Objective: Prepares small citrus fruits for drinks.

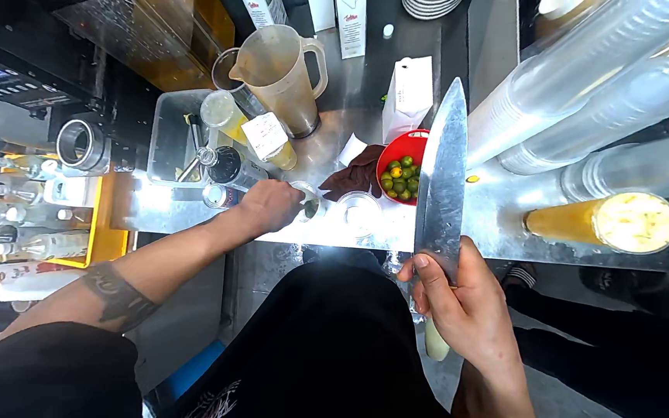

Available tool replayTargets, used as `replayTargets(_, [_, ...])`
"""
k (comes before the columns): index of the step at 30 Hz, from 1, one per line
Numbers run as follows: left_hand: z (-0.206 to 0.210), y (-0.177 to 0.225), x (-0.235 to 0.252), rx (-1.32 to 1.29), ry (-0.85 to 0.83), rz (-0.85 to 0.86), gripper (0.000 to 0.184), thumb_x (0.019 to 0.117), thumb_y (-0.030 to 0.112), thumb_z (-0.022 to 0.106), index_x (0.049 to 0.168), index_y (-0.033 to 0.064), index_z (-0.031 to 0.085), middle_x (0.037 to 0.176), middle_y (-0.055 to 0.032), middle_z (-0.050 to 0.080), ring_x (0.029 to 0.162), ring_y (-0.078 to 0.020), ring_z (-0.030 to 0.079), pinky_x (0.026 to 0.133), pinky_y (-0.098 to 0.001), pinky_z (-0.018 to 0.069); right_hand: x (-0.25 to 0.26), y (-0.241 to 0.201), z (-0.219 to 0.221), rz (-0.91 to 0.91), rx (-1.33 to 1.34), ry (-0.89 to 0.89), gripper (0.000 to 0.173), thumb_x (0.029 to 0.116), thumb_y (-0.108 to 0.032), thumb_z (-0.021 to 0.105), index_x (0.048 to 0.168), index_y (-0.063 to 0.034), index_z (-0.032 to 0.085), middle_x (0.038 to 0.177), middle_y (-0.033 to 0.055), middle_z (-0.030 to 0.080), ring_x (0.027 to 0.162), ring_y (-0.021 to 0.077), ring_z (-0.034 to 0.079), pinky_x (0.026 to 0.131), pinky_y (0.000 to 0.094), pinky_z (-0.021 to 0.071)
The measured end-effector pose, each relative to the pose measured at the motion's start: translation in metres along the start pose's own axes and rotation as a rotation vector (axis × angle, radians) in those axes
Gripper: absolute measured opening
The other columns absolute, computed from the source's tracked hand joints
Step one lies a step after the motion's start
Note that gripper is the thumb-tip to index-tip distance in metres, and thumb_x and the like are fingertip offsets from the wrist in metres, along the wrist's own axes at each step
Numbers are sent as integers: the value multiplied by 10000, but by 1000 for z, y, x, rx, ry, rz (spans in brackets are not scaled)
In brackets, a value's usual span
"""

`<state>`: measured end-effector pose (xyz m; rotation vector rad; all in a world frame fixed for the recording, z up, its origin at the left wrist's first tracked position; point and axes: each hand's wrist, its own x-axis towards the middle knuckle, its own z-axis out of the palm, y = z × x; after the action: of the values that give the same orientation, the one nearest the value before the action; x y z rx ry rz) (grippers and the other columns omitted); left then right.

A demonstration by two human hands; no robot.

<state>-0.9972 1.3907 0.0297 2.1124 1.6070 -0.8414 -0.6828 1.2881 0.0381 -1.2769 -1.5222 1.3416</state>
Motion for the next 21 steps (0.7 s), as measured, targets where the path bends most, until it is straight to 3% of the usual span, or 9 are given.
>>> replayTargets(3, [-8,-16,-18,-144,-62,-21,470,974,575,603,1277,232,710,1031,-127,742,971,-364,709,838,-644,546,-1,-2,0,0,-9,1,158,1080,-260,483,1145,-122,525,820,-40,705,479,73,577,410,228,510])
replayTargets(5, [2,-21,-26,-194,-95,-30,592,898,629,681,1329,224,687,1028,-137,740,966,-365,704,851,-650,539,-1,-3,1,-6,-19,-5,157,1080,-250,484,1149,-114,520,812,-41,703,476,70,576,407,224,509])
replayTargets(9, [34,-29,-25,-216,50,-29,421,1006,506,591,1220,171,730,1074,-154,737,1007,-388,706,850,-653,542,3,-10,7,-11,-29,-23,162,1077,-237,483,1149,-96,520,818,-35,709,480,70,581,410,226,515])
replayTargets(12, [42,-35,-25,-180,232,-32,365,1023,437,587,1125,127,752,1072,-160,726,1039,-394,695,825,-627,559,5,-16,10,-13,-46,-48,161,1080,-241,481,1140,-97,524,823,-29,711,483,68,581,413,221,512])
replayTargets(16, [52,-42,-27,-169,325,-41,366,1019,422,602,1153,110,739,1091,-164,715,1085,-394,677,827,-586,566,11,-21,18,-31,-74,-78,141,1080,-224,478,1126,-98,523,814,-29,704,479,61,572,411,212,501])
replayTargets(21, [67,-55,-43,-218,283,-99,323,1004,387,619,1195,156,738,1104,-153,712,1029,-382,694,812,-600,570,12,-23,26,-52,-84,-107,148,1081,-215,478,1149,-90,519,824,-33,715,485,69,590,408,226,517])
